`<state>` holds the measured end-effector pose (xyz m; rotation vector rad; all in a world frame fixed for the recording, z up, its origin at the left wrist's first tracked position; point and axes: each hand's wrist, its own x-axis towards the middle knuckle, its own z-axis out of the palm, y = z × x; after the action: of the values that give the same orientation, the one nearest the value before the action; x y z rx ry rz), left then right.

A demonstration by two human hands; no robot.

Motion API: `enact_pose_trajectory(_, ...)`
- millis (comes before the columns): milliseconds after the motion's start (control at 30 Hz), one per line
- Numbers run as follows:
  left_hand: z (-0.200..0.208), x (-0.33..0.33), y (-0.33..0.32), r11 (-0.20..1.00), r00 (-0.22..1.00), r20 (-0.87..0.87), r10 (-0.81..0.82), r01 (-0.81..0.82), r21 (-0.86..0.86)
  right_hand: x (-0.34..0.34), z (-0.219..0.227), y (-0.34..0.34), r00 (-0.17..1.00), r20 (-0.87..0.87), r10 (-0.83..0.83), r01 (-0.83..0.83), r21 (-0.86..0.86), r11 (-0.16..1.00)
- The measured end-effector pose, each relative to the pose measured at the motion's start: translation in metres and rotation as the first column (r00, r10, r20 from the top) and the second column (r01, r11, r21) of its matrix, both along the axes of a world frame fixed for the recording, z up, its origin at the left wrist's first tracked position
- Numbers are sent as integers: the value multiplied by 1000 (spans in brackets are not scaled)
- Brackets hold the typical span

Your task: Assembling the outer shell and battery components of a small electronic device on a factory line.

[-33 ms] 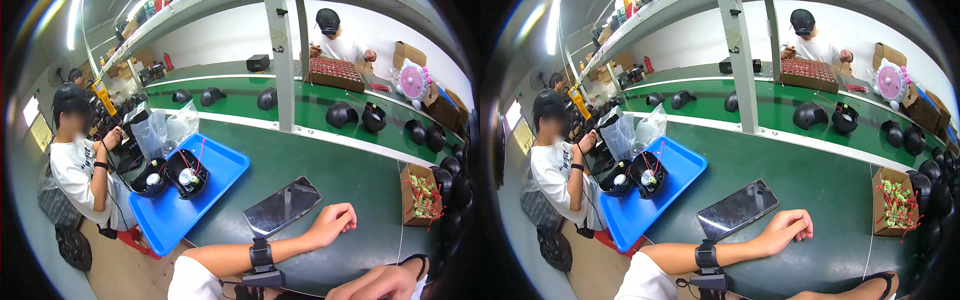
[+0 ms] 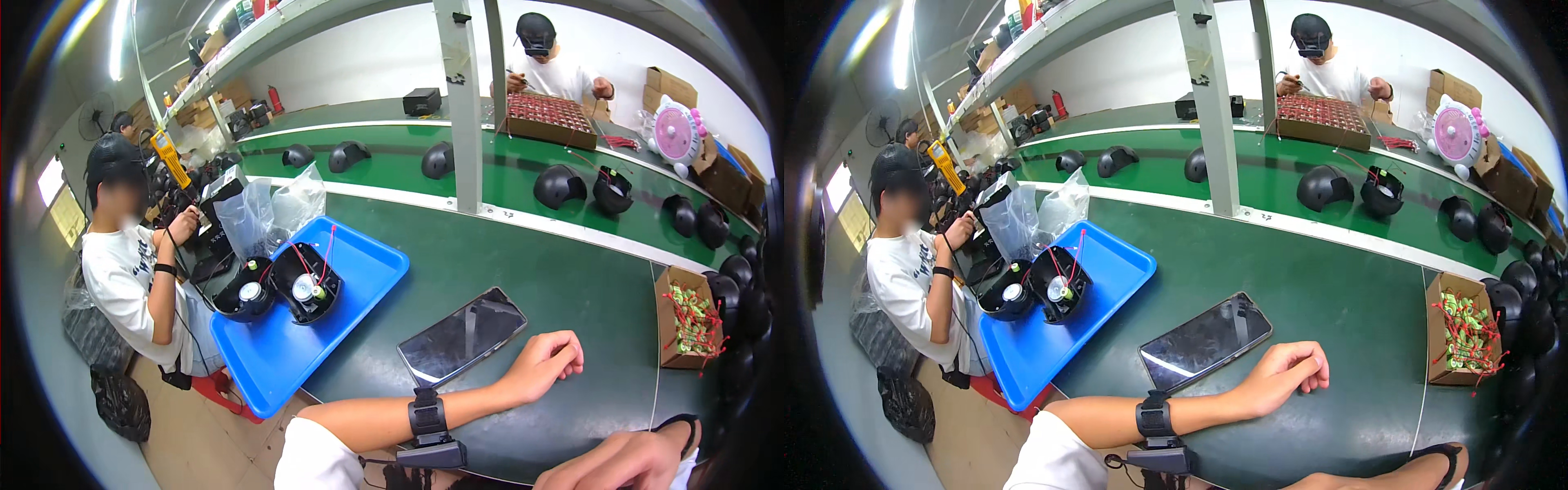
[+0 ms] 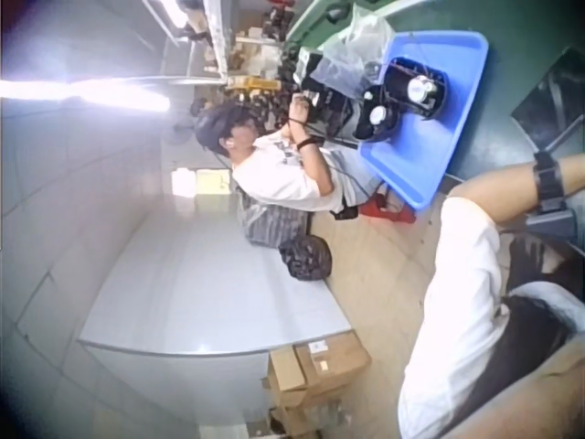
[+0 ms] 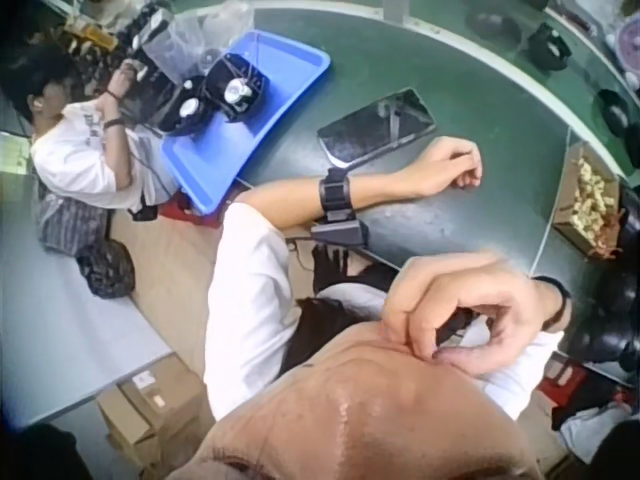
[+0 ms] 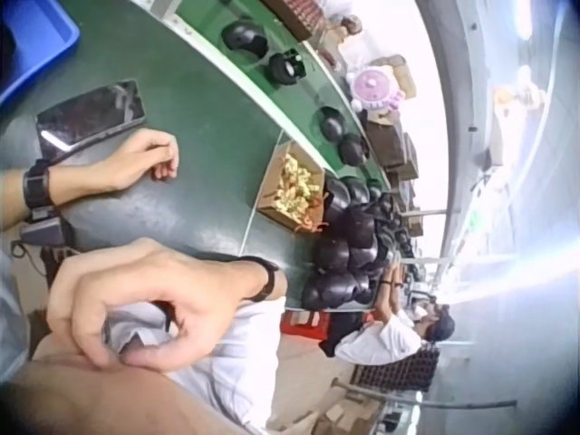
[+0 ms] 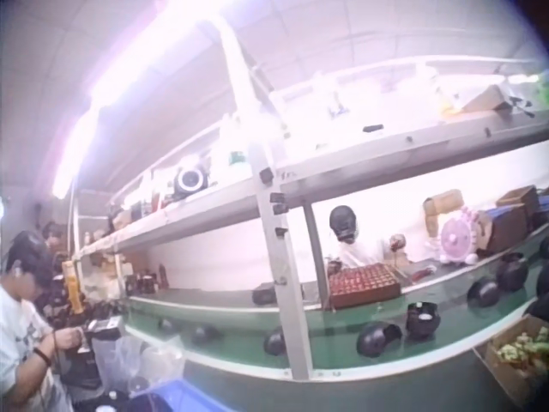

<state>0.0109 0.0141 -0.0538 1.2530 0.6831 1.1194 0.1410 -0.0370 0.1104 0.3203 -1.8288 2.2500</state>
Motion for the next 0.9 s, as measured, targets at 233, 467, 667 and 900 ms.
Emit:
enact_pose_trajectory(233, -2, 8, 1, 999, 997, 53, 51, -51, -3, -6, -8, 0, 1000, 6, 21, -21, -77, 997)
enact_pose_trajectory(467, 1, 4, 0, 998, 997, 54, 58, -58, -3, -18, -15, -5, 998, -13, 68, -68, -26, 997)
enact_pose_trajectory(667, -4, 1, 1, 1000, 1000, 13, 14, -14, 14, -18, -17, -2, 988, -61, 139, -137, 38, 990)
enact_pose_trajectory(900, -1, 9, 3, 1000, 999, 52, 17, -18, 24, -26, -28, -18, 998, 6, 57, -56, 241, 969)
